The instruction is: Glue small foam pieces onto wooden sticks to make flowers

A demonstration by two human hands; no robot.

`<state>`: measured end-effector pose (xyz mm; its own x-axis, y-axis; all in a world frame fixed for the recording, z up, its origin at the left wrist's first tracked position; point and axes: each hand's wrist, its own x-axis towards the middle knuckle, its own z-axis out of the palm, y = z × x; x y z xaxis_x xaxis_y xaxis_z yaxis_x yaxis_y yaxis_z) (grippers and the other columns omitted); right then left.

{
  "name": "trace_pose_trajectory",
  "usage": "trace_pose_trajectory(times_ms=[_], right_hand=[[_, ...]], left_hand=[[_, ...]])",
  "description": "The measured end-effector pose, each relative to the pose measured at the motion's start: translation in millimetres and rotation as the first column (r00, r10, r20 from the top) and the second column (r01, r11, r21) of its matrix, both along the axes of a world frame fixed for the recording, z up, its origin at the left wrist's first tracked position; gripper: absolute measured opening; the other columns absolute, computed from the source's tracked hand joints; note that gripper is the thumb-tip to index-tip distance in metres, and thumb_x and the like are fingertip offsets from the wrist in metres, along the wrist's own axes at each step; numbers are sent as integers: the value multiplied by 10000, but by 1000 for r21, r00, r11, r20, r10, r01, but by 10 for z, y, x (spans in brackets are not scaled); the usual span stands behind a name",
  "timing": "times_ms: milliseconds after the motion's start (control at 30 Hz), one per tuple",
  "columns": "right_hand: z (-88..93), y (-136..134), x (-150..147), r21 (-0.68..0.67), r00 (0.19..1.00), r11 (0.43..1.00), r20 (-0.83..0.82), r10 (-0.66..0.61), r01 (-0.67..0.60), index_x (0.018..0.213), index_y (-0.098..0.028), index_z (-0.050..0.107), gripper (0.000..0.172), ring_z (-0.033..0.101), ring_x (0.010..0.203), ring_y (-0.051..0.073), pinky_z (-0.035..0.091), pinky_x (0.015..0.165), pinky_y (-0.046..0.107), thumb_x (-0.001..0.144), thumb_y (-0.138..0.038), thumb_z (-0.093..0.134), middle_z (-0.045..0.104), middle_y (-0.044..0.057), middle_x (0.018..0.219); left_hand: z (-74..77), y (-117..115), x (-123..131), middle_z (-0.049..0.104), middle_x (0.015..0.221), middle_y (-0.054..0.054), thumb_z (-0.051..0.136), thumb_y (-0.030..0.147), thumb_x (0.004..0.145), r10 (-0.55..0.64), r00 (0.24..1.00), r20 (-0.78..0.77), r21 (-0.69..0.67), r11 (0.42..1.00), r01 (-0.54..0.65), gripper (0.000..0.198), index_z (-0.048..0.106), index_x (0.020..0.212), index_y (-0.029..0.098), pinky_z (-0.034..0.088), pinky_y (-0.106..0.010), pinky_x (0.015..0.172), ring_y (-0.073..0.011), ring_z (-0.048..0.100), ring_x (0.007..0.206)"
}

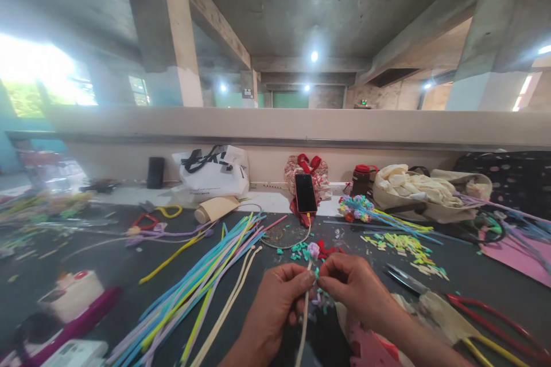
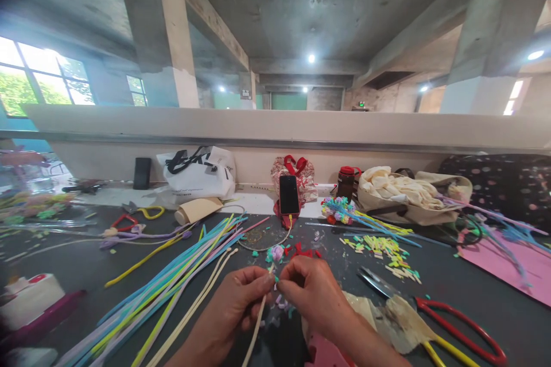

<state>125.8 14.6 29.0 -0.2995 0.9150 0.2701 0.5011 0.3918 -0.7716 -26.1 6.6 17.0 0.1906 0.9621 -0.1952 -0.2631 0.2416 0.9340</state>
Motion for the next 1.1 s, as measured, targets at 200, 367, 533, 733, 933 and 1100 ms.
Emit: trace_pose_trajectory(times_ms=[200,367,533,733,933,1100], right_hand=[[-8,-12,-36,61,997,998,-69,27,-23,631,-155,602,95,496,539,111,366,507,194,692,-163,528,552,-18,568],[-16,24,-9,-44,971,990,-208,122,-134,643,-147,592,77,458,486,91,359,463,183,693,-169,537,506,-36,539],[27,30,31,-84,946,967,-244,214,-240,646,-149,596,82,466,487,83,372,470,179,698,-186,544,497,-38,561],[45,33,56,-61,965,974,-166,204,-217,640,-154,617,93,479,463,77,373,453,171,699,-178,548,513,-37,561],[224,60,239,125,999,991,-1,52,-52,700,-175,654,139,524,524,104,387,495,189,746,-224,532,591,-5,628],[171,-76,604,111,976,993,217,20,-46,688,-202,648,164,546,582,122,379,538,201,767,-230,508,612,-3,639]], left_hand=[[6,-19,24,447,362,68,679,384,577,-58,994,91,5,998,58,302,503,533,143,179,-130,280,-9,303,266],[8,-40,23,396,340,78,668,340,598,-132,974,187,-51,988,144,293,469,512,142,135,-124,301,-3,276,283],[-10,-44,29,410,365,69,660,260,584,-168,947,274,-111,973,204,224,491,519,127,137,-120,313,6,275,289],[-17,-34,48,410,387,65,629,175,596,-128,938,321,-162,969,188,154,502,536,110,162,-104,305,10,294,294],[-11,-3,20,417,407,80,586,187,669,-41,936,349,-208,971,120,148,476,585,134,140,-88,287,26,249,271],[-31,15,4,474,431,65,604,185,666,21,943,333,-245,967,65,145,490,589,139,216,-82,287,9,345,290]])
